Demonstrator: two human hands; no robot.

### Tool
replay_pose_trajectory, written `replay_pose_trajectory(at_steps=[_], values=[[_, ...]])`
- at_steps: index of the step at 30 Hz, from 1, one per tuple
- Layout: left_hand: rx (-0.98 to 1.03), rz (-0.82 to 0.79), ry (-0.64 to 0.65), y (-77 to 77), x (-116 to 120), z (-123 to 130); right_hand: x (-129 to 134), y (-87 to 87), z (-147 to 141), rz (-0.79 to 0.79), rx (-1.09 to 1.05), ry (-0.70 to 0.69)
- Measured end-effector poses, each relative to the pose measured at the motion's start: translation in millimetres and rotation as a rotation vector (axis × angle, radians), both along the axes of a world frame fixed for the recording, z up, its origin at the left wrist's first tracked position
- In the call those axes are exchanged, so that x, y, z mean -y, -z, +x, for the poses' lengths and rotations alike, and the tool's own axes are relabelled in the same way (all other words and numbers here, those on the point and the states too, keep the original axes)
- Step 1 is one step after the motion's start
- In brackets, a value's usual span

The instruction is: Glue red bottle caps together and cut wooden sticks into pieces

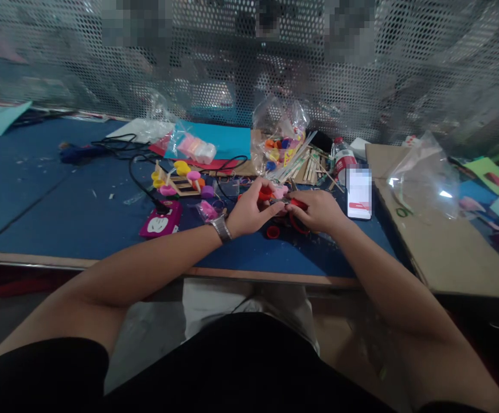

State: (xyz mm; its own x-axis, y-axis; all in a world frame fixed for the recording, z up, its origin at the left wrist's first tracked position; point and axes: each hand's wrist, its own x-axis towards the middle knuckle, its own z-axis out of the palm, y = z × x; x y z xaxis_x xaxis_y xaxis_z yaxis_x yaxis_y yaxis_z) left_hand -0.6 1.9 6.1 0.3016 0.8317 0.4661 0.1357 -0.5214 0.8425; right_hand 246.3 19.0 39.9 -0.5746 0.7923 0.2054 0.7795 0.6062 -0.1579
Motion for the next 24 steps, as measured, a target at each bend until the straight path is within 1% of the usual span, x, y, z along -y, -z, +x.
replay_pose_trajectory(at_steps=[6,11,18,24], values=[[-0.173,0.116,-0.053,-1.4,1,-3,2,-2.7,-1,-0.006,0.070,0.031],[-0.160,0.179,-0.039,-0.6,4,-2,6,-3.7,-1,0.006,0.106,0.042],[-0.191,0.177,-0.048,2.3,4,-2,10,-4.0,-4,0.047,0.119,0.062],[-0.194,0.155,-0.048,0.4,5,-3,14,-4.6,-8,0.069,0.157,0.110]])
